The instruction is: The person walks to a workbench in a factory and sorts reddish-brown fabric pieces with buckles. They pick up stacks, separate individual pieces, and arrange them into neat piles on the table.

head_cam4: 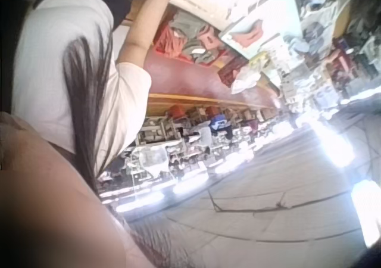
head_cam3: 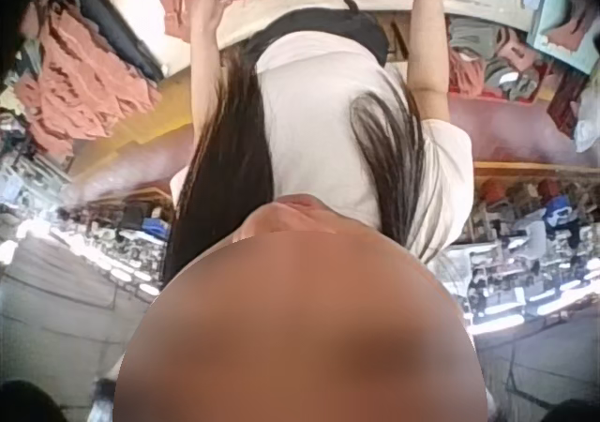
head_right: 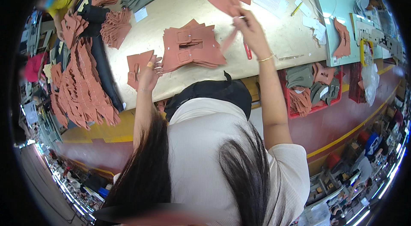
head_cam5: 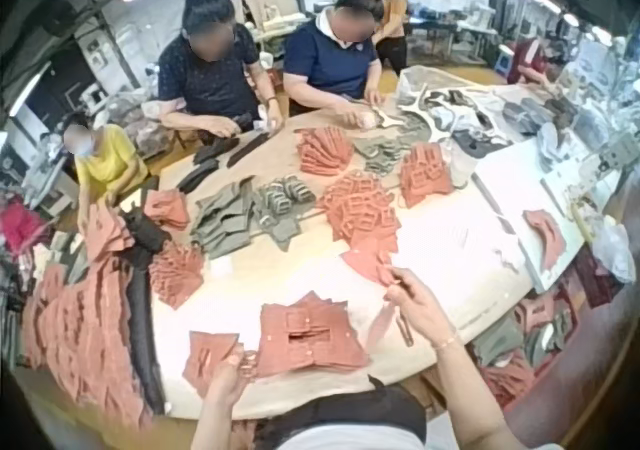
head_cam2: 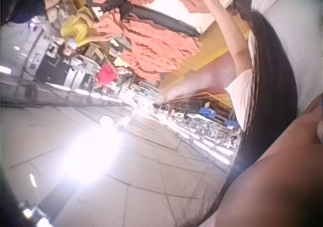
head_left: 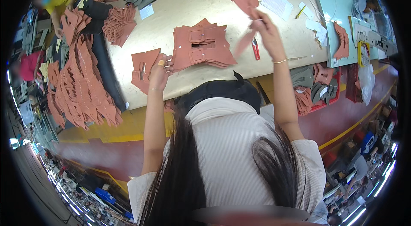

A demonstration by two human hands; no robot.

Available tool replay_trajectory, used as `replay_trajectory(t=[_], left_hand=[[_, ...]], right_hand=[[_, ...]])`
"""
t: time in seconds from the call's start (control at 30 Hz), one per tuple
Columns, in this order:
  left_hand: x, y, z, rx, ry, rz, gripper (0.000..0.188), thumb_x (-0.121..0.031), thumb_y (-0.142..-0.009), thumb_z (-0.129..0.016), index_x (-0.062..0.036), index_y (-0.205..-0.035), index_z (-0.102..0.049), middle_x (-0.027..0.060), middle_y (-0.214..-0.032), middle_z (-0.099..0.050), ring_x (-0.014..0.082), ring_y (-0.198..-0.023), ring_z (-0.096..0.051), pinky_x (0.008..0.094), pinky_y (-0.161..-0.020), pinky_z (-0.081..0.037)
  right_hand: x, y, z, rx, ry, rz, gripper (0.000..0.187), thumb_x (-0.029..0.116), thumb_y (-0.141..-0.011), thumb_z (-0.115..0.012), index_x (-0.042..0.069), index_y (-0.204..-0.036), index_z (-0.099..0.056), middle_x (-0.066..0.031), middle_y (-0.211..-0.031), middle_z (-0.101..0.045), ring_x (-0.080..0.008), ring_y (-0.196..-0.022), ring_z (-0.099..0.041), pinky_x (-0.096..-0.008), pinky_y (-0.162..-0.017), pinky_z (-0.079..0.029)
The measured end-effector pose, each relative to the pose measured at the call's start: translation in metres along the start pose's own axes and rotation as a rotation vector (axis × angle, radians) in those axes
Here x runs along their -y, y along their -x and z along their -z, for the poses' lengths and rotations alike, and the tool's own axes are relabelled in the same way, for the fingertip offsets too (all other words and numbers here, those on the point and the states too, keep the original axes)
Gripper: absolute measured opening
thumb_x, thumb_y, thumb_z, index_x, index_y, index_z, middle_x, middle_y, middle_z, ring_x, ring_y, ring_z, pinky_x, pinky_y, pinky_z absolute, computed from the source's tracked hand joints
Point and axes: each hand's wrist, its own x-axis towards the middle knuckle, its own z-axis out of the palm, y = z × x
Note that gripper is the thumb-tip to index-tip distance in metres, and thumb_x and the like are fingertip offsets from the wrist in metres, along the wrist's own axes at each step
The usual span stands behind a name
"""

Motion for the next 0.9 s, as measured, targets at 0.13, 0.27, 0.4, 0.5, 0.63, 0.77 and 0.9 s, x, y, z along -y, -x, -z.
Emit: replay_trajectory(t=[0.13, 0.27, 0.4, 0.5, 0.63, 0.77, 0.9], left_hand=[[0.002, 0.002, -0.001, -0.005, -0.109, 0.004, 0.040, -0.036, -0.097, -0.050, -0.0004, -0.108, -0.063, 0.0006, -0.087, -0.056, 0.0096, -0.070, -0.051, 0.0247, -0.062, -0.042], [0.000, 0.007, -0.004, -0.017, -0.172, -0.014, 0.041, -0.037, -0.096, -0.050, 0.0000, -0.106, -0.064, 0.0003, -0.084, -0.055, 0.0096, -0.069, -0.050, 0.0235, -0.061, -0.042], [0.000, 0.005, -0.002, -0.025, -0.233, -0.018, 0.039, -0.035, -0.095, -0.052, 0.0002, -0.106, -0.064, 0.0003, -0.085, -0.056, 0.0094, -0.071, -0.051, 0.0227, -0.060, -0.042], [0.001, 0.001, -0.001, 0.009, -0.259, -0.054, 0.030, -0.023, -0.090, -0.061, 0.0015, -0.108, -0.063, -0.0003, -0.082, -0.057, 0.0070, -0.066, -0.048, 0.0208, -0.059, -0.040], [0.002, 0.002, -0.002, -0.027, -0.341, -0.134, 0.028, -0.012, -0.083, -0.067, 0.0035, -0.107, -0.064, 0.0019, -0.082, -0.061, 0.0064, -0.063, -0.049, 0.0203, -0.058, -0.041], [-0.001, 0.006, -0.003, -0.062, -0.336, -0.141, 0.026, -0.008, -0.082, -0.068, 0.0043, -0.105, -0.065, 0.0045, -0.085, -0.064, 0.0076, -0.066, -0.053, 0.0211, -0.059, -0.045], [0.000, 0.008, -0.006, -0.072, -0.407, -0.194, 0.027, -0.005, -0.083, -0.065, 0.0056, -0.108, -0.063, 0.0055, -0.086, -0.064, 0.0090, -0.068, -0.056, 0.0213, -0.060, -0.047]], right_hand=[[0.028, -0.004, 0.018, -0.091, 0.385, 0.238, 0.043, 0.025, -0.090, -0.064, 0.007, -0.127, -0.055, -0.0048, -0.093, -0.051, -0.0138, -0.082, -0.051, -0.0247, -0.076, -0.044], [0.035, 0.003, -0.010, -0.026, 0.343, 0.332, 0.046, 0.026, -0.085, -0.068, 0.006, -0.125, -0.056, -0.0062, -0.096, -0.051, -0.0156, -0.080, -0.050, -0.0263, -0.076, -0.044], [0.032, 0.005, -0.027, -0.077, 0.284, 0.281, 0.045, 0.031, -0.088, -0.064, 0.007, -0.125, -0.057, -0.0051, -0.095, -0.050, -0.0147, -0.078, -0.047, -0.0253, -0.074, -0.042], [0.033, 0.006, -0.023, -0.126, 0.281, 0.281, 0.045, 0.033, -0.088, -0.064, 0.007, -0.124, -0.057, -0.0045, -0.093, -0.048, -0.0148, -0.078, -0.046, -0.0249, -0.073, -0.041], [0.035, 0.009, -0.008, -0.158, 0.445, 0.295, 0.047, 0.034, -0.086, -0.066, 0.006, -0.123, -0.058, -0.0064, -0.095, -0.049, -0.0181, -0.082, -0.049, -0.0280, -0.075, -0.043], [0.027, 0.017, 0.001, -0.175, 0.614, 0.268, 0.049, 0.031, -0.082, -0.071, 0.004, -0.120, -0.059, -0.0100, -0.098, -0.052, -0.0223, -0.084, -0.053, -0.0314, -0.075, -0.045], [0.009, 0.031, 0.010, -0.084, 0.719, 0.093, 0.048, 0.023, -0.078, -0.075, 0.003, -0.119, -0.059, -0.0082, -0.088, -0.050, -0.0184, -0.073, -0.048, -0.0288, -0.068, -0.043]])
